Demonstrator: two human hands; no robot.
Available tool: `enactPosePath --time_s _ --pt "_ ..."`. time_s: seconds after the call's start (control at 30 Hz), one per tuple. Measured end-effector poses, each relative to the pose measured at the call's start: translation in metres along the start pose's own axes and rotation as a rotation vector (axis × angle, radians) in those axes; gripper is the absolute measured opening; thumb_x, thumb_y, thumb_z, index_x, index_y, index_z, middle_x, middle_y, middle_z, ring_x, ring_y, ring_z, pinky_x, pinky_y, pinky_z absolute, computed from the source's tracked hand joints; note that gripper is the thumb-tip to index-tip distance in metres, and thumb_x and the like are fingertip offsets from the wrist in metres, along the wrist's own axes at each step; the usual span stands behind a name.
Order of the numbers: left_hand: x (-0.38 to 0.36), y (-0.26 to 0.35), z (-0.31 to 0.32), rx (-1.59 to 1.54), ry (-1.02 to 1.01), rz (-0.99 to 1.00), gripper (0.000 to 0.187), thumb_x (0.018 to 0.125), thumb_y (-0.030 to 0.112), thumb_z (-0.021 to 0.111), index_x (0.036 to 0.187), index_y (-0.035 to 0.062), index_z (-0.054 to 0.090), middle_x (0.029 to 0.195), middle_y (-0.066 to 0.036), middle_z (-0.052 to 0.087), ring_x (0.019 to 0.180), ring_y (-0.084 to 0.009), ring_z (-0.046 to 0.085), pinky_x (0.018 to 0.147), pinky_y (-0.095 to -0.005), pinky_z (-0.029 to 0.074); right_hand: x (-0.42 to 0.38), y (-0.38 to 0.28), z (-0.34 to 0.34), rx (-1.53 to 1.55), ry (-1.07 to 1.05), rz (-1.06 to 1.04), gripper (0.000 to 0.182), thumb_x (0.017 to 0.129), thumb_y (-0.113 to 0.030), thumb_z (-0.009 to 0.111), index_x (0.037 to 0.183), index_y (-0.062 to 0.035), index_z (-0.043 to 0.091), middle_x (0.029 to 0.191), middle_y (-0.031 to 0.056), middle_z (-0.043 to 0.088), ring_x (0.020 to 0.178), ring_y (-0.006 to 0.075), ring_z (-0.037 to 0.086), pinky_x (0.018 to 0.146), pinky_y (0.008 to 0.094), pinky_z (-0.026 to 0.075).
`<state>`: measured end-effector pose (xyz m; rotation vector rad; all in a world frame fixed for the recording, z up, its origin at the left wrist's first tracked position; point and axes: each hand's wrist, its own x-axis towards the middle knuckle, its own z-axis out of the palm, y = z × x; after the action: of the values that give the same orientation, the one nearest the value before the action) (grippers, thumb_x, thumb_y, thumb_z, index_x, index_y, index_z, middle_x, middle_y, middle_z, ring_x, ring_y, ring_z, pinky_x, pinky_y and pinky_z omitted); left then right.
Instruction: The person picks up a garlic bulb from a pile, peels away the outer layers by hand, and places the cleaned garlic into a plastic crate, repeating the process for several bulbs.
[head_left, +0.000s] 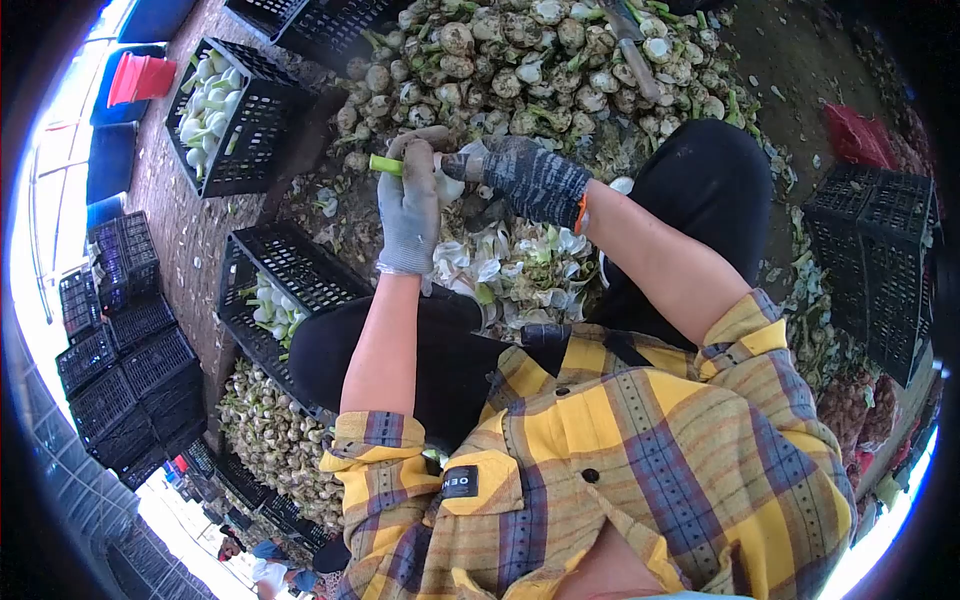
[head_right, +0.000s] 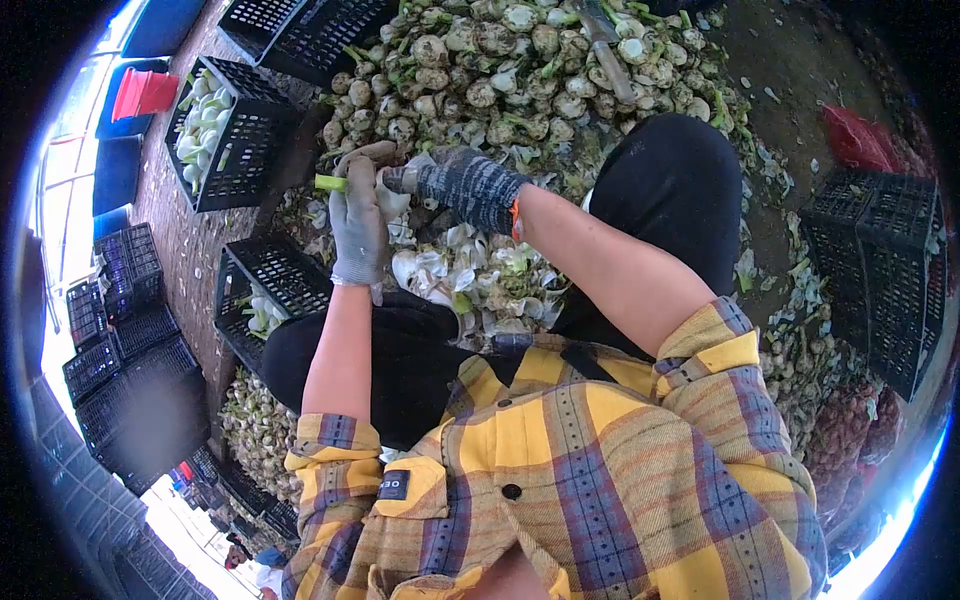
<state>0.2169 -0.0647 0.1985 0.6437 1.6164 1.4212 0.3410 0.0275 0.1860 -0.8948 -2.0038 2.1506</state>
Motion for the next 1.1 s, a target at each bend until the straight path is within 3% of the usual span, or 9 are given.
enactPosePath --time_s 0.1,0.2,0.5,0.63,0.73,0.8,0.9,1.0,1.1 --pt "0.001 -0.006 -0.001 0.134 -0.017 0.14 0.029 0.095 0.028 0.044 0.1 0.0038 0.059 0.09 -0.002 0.058 0.078 -0.0075 0.05 0.069 -0.023 0.043 0.001 0.02 0.004 0.359 0.045 -0.019 0.029 0.084 -0.025 0.062 0.095 0.0013 0.063 0.086 0.009 0.064 0.072 0.0121 0.06 0.061 0.0289 0.048" --pt "0.003 -0.01 0.0 0.111 -0.013 0.171 0.032 0.094 0.032 0.045 0.1 0.0042 0.058 0.089 -0.002 0.057 0.078 -0.0074 0.05 0.065 -0.0224 0.043 -0.006 0.011 -0.001 0.266 0.045 0.096 0.03 0.081 -0.024 0.063 0.094 0.003 0.062 0.084 0.0108 0.064 0.071 0.0143 0.06 0.065 0.0306 0.047" --pt "0.009 -0.024 0.002 0.059 0.147 0.092 0.03 0.091 0.032 0.053 0.103 0.0037 0.053 0.087 -0.001 0.051 0.075 -0.0086 0.05 0.063 -0.0223 0.043 0.006 0.034 0.01 -0.288 0.429 -0.19 0.037 0.077 -0.03 0.06 0.097 0.0011 0.061 0.081 0.0173 0.065 0.076 0.0261 0.064 0.071 0.0359 0.049" --pt "0.011 -0.009 -0.002 -0.049 0.206 0.033 0.029 0.09 0.03 0.052 0.1 0.0028 0.054 0.086 -0.001 0.052 0.075 -0.0084 0.05 0.063 -0.0233 0.042 0.026 0.057 0.003 0.271 0.458 0.02 0.038 0.082 -0.034 0.056 0.098 0.0008 0.06 0.081 0.0167 0.064 0.078 0.026 0.063 0.072 0.0367 0.049" --pt "0.009 -0.004 -0.002 -0.017 0.179 0.014 0.035 0.09 0.034 0.049 0.1 0.0022 0.057 0.088 -0.003 0.056 0.077 -0.0098 0.052 0.068 -0.0249 0.043 -0.007 -0.011 -0.011 0.474 0.28 0.401 0.033 0.086 -0.027 0.059 0.107 -0.0019 0.056 0.088 0.0119 0.065 0.075 0.0208 0.065 0.063 0.0349 0.052" --pt "0.006 -0.006 -0.003 0.015 0.166 0.009 0.039 0.089 0.039 0.049 0.099 0.0022 0.059 0.089 -0.003 0.058 0.078 -0.0101 0.054 0.069 -0.0251 0.044 0.002 0.013 -0.007 -0.071 0.223 -0.019 0.035 0.086 -0.031 0.058 0.107 -0.003 0.057 0.086 0.0101 0.065 0.075 0.0195 0.064 0.063 0.0314 0.05" --pt "0.002 -0.014 -0.005 0.07 0.151 0.056 0.04 0.09 0.041 0.051 0.101 0.0029 0.057 0.087 -0.001 0.056 0.075 -0.0076 0.051 0.065 -0.0225 0.042 0.016 0.032 0.003 -0.105 0.13 -0.237 0.035 0.083 -0.035 0.062 0.101 -0.004 0.062 0.078 0.0063 0.065 0.07 0.0124 0.06 0.062 0.0268 0.046" --pt "0.002 -0.019 -0.007 0.133 0.12 0.124 0.037 0.092 0.036 0.05 0.105 0.0022 0.055 0.083 0.001 0.054 0.069 -0.0044 0.046 0.06 -0.0187 0.038 -0.004 0.004 0.0 0.081 0.086 0.037 0.033 0.083 -0.032 0.064 0.095 -0.0019 0.064 0.075 0.0037 0.063 0.067 0.0071 0.054 0.06 0.0265 0.046" --pt "0.0 -0.016 -0.003 0.1 0.047 0.137 0.036 0.092 0.037 0.049 0.101 0.0025 0.057 0.082 0.0 0.055 0.07 -0.0049 0.046 0.061 -0.0198 0.039 -0.003 0.015 0.003 0.202 0.112 -0.062 0.035 0.08 -0.034 0.063 0.095 -0.0024 0.064 0.078 0.0129 0.064 0.067 0.0159 0.054 0.066 0.032 0.044"
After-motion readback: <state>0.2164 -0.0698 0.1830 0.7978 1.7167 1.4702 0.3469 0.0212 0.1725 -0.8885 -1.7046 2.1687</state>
